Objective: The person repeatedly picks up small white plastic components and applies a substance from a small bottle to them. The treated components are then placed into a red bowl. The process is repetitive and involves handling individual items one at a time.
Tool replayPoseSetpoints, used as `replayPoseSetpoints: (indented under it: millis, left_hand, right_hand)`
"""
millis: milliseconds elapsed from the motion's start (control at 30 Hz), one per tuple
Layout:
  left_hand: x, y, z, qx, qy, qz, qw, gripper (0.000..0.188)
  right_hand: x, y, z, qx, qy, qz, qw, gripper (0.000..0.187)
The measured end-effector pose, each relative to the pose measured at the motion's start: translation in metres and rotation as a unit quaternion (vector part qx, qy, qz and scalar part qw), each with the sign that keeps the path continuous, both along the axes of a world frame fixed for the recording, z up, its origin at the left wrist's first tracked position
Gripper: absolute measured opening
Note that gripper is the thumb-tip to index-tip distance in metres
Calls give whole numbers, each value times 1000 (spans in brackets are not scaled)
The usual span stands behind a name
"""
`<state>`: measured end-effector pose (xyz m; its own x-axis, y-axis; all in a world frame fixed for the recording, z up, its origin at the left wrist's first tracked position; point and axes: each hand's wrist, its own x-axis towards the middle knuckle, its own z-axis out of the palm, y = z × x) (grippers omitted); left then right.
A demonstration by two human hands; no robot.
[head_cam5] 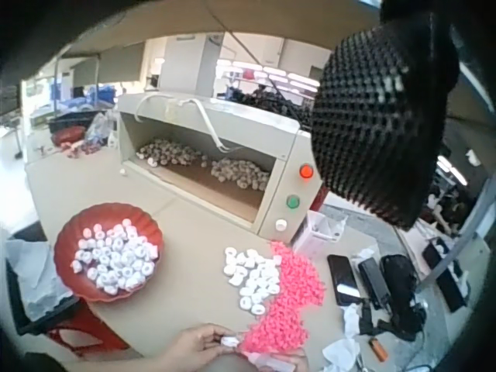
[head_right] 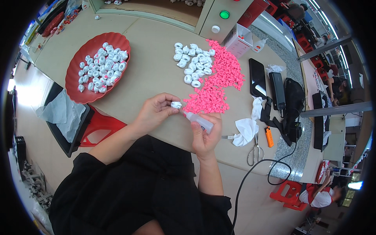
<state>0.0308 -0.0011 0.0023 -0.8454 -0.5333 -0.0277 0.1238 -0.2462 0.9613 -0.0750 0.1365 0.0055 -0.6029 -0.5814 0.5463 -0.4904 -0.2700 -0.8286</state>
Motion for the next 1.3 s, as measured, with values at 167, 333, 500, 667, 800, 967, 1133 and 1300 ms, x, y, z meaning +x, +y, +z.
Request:
replayPoseSetpoints:
  millis: [167,333,500,667,800,967,1133,1300]
  left_hand:
    - [0,1,-2,-4,14,11,1000,24]
    - [0,0,-2,-14,9,3,1000,24]
    - [0,-1,-3,-6,10,-3,1000,24]
    - [0,0,0,8,1,-3,1000,24]
    - [0,0,-1,6,2,-2,1000,24]
    - [1,-1,2,9,-16,-6,1000,24]
    - [0,0,0,9,-11,-1,1000,24]
    - [0,0,2,16,-5,2,1000,23]
  right_hand:
    - [-1,-1,-1,5,10,6,1000,24]
    - [-1,-2,0,11,25,4,1000,23]
    - [0,-3,0,2,28,6,1000,23]
    - [0,-6,2,-5,58,-4,998,25]
    - [1,-5,2,-2,77,-15,997,26]
    - [0,-5,1,0,113,-26,993,26]
    - [1,-5,3,0,105,-27,994,24]
    - [-1,-4,1,1,92,-23,995,24]
